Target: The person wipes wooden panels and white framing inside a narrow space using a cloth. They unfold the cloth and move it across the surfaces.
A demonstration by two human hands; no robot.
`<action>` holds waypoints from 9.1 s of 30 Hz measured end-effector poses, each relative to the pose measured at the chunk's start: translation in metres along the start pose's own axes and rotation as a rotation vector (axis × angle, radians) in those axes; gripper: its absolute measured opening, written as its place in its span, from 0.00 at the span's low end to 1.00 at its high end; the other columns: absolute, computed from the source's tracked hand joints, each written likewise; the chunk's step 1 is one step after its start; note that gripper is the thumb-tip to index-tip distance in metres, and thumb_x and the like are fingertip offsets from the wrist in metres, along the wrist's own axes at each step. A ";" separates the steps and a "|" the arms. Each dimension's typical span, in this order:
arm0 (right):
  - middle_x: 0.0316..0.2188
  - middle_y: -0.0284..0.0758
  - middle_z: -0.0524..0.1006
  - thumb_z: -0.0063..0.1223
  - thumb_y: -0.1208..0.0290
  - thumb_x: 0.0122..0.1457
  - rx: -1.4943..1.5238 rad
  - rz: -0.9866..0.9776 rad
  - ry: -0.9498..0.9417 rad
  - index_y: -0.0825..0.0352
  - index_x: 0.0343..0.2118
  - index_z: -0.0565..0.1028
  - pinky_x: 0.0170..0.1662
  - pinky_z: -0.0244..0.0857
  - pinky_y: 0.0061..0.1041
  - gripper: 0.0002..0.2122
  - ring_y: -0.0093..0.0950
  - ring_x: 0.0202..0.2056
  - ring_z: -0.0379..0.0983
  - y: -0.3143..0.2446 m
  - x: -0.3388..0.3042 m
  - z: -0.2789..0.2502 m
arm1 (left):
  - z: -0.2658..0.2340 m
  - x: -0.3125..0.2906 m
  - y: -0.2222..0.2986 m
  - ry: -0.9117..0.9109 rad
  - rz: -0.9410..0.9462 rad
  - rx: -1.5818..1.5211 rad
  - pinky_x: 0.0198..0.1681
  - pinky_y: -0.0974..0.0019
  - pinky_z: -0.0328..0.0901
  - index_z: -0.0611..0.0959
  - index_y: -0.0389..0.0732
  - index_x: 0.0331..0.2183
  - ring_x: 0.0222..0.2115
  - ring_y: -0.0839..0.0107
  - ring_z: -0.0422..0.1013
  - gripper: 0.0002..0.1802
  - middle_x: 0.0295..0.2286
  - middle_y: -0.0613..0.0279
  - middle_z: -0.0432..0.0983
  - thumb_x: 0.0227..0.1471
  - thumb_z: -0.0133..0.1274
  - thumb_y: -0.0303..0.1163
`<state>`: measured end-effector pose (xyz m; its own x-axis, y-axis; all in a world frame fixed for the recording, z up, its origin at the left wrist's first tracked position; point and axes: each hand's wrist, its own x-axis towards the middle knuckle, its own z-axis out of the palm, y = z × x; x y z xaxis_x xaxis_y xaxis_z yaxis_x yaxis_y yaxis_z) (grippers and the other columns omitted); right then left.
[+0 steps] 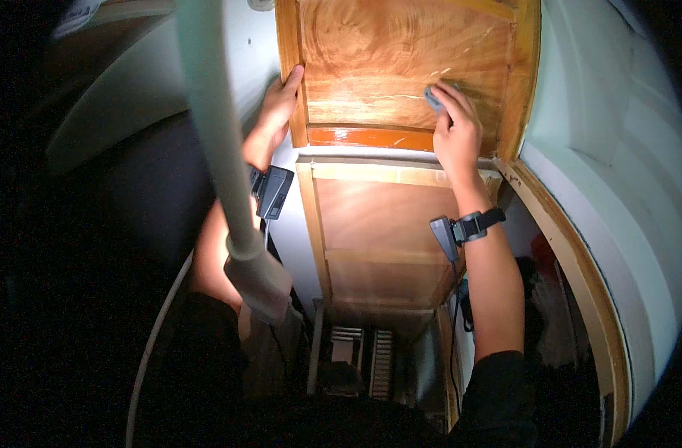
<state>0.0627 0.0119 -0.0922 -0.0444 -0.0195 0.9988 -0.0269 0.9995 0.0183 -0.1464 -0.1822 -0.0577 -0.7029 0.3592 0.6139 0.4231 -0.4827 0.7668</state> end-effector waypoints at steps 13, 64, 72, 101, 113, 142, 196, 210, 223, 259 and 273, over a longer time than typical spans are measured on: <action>0.51 0.40 0.69 0.44 0.86 0.48 0.241 -0.284 0.079 0.71 0.43 0.74 0.57 0.60 0.32 0.18 0.40 0.55 0.63 -0.068 0.072 0.132 | -0.026 0.019 -0.030 -0.052 0.189 0.263 0.45 0.69 0.64 0.71 0.31 0.48 0.41 0.72 0.70 0.31 0.41 0.57 0.73 0.58 0.45 0.50; 0.52 0.28 0.68 0.52 0.81 0.50 -0.230 -0.207 -0.023 0.53 0.49 0.72 0.55 0.47 0.48 0.22 0.33 0.51 0.62 -0.021 0.043 0.038 | -0.013 -0.002 0.003 -0.074 0.133 0.422 0.48 0.69 0.60 0.74 0.32 0.47 0.41 0.72 0.68 0.30 0.40 0.57 0.75 0.59 0.43 0.52; 0.52 0.28 0.67 0.56 0.79 0.48 -0.160 -0.170 -0.035 0.53 0.50 0.71 0.55 0.49 0.39 0.24 0.33 0.50 0.61 -0.017 0.035 0.031 | -0.017 -0.046 0.054 0.153 0.328 1.165 0.33 0.59 0.66 0.79 0.29 0.27 0.26 0.51 0.73 0.32 0.23 0.43 0.76 0.57 0.44 0.54; 0.53 0.29 0.66 0.52 0.78 0.51 -0.105 -0.133 -0.063 0.54 0.51 0.70 0.57 0.48 0.38 0.22 0.34 0.50 0.60 -0.022 0.034 0.024 | 0.040 -0.209 0.261 -0.233 1.754 1.324 0.51 0.50 0.65 0.77 0.41 0.37 0.43 0.57 0.73 0.20 0.37 0.52 0.77 0.54 0.43 0.48; 0.53 0.31 0.66 0.51 0.80 0.51 -0.142 -0.179 -0.113 0.56 0.53 0.68 0.58 0.48 0.41 0.25 0.35 0.52 0.60 -0.016 0.033 0.021 | 0.019 -0.171 0.203 0.051 1.808 1.112 0.45 0.56 0.71 0.72 0.38 0.43 0.46 0.56 0.69 0.13 0.43 0.46 0.70 0.57 0.45 0.33; 0.44 0.33 0.71 0.49 0.77 0.45 -0.108 -0.271 -0.032 0.59 0.35 0.77 0.55 0.59 0.38 0.13 0.37 0.52 0.62 -0.066 0.015 0.072 | -0.011 0.021 -0.010 0.161 0.215 0.032 0.45 0.70 0.61 0.70 0.31 0.45 0.40 0.70 0.67 0.30 0.40 0.56 0.71 0.57 0.46 0.51; 0.52 0.48 0.63 0.44 0.89 0.49 -0.308 0.289 0.234 0.68 0.52 0.67 0.52 0.59 0.39 0.24 0.48 0.48 0.62 0.058 -0.004 -0.056 | -0.003 0.008 -0.014 0.161 0.315 0.081 0.42 0.72 0.61 0.76 0.36 0.38 0.36 0.75 0.68 0.22 0.34 0.62 0.74 0.58 0.46 0.47; 0.36 0.37 0.76 0.51 0.76 0.47 -0.921 0.195 -0.516 0.66 0.34 0.79 0.44 0.65 0.34 0.10 0.36 0.41 0.69 -0.002 -0.022 -0.141 | 0.058 -0.048 0.020 0.521 0.758 0.919 0.60 0.43 0.37 0.55 0.36 0.59 0.58 0.40 0.42 0.42 0.56 0.35 0.46 0.46 0.51 0.40; 0.31 0.33 0.76 0.49 0.70 0.49 -1.105 0.132 -0.509 0.63 0.30 0.78 0.39 0.60 0.29 0.08 0.30 0.38 0.69 -0.030 -0.056 -0.165 | 0.135 -0.122 -0.046 0.054 0.833 0.861 0.59 0.43 0.38 0.64 0.43 0.56 0.59 0.44 0.43 0.36 0.56 0.39 0.48 0.42 0.53 0.28; 0.28 0.37 0.78 0.50 0.70 0.49 -1.019 0.101 -0.467 0.66 0.29 0.78 0.36 0.64 0.30 0.07 0.32 0.35 0.71 -0.004 -0.067 -0.141 | 0.164 -0.201 -0.064 -0.757 -0.303 -0.214 0.43 0.65 0.68 0.70 0.35 0.49 0.40 0.66 0.71 0.19 0.43 0.54 0.71 0.56 0.39 0.24; 0.51 0.49 0.65 0.60 0.69 0.46 0.175 0.443 -0.257 0.65 0.46 0.67 0.55 0.48 0.46 0.23 0.47 0.53 0.56 -0.096 -0.176 -0.065 | 0.083 -0.235 -0.074 -0.645 -0.827 -0.760 0.43 0.63 0.69 0.71 0.41 0.47 0.41 0.69 0.72 0.24 0.40 0.59 0.74 0.60 0.39 0.50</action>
<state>0.1382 -0.0787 -0.2666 -0.3316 0.3749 0.8658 -0.1157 0.8946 -0.4317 0.0353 -0.1645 -0.2429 -0.1074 0.9822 0.1540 -0.5804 -0.1877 0.7924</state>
